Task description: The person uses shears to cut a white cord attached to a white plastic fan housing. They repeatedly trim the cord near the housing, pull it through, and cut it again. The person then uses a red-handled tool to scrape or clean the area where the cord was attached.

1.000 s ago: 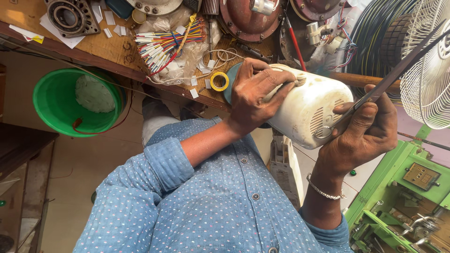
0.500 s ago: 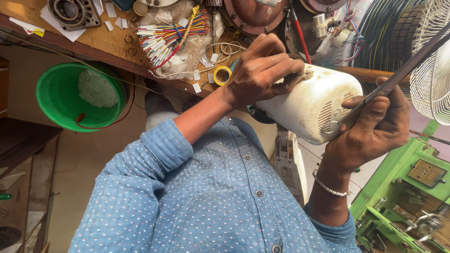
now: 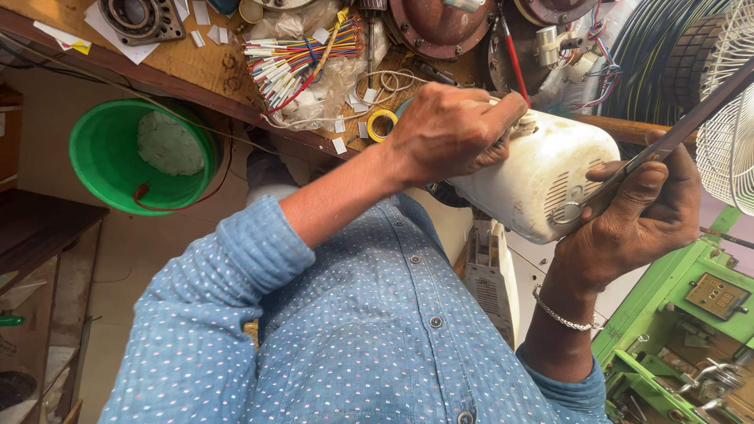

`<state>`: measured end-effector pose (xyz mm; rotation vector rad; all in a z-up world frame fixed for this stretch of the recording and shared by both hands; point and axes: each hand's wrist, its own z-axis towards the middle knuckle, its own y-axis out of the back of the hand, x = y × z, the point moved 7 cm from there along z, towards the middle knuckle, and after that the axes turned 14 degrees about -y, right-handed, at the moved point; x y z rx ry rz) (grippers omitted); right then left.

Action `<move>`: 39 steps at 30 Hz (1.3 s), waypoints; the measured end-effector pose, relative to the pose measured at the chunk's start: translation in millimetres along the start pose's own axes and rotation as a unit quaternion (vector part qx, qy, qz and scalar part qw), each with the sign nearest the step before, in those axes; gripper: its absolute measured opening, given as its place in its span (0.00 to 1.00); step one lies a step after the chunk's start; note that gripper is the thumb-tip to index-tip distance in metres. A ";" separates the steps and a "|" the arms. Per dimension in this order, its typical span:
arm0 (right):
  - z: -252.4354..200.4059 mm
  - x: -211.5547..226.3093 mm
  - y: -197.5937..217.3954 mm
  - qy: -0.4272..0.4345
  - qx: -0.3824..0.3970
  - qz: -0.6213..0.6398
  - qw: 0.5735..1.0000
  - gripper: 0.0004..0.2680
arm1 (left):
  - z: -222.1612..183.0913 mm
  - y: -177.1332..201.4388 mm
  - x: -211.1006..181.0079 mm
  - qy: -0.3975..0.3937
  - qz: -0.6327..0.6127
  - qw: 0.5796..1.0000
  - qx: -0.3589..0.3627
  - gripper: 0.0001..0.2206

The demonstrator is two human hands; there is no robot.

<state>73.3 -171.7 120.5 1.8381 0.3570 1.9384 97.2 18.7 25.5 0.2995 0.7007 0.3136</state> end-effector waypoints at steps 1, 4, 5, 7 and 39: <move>0.2 1.0 0.5 0.002 0.001 -0.001 1.000 0.17 | 1.7 3.6 -3.5 0.020 -0.008 1.000 0.001 0.10; 1.8 2.5 1.8 -0.006 -0.006 0.009 1.000 0.17 | -8.2 15.1 0.7 0.207 -0.177 0.962 -0.031 0.07; 3.5 1.0 2.2 -0.021 -0.008 0.024 0.999 0.17 | -7.2 25.5 -2.1 0.190 -0.160 0.967 -0.051 0.06; 2.8 -1.1 5.2 -0.046 -0.013 0.041 0.998 0.17 | -8.0 37.8 -9.3 0.162 -0.132 0.974 -0.091 0.06; 26.4 89.2 8.8 -0.144 0.244 -0.686 0.671 0.14 | -59.7 -61.7 10.1 0.386 -0.539 0.726 -0.182 0.12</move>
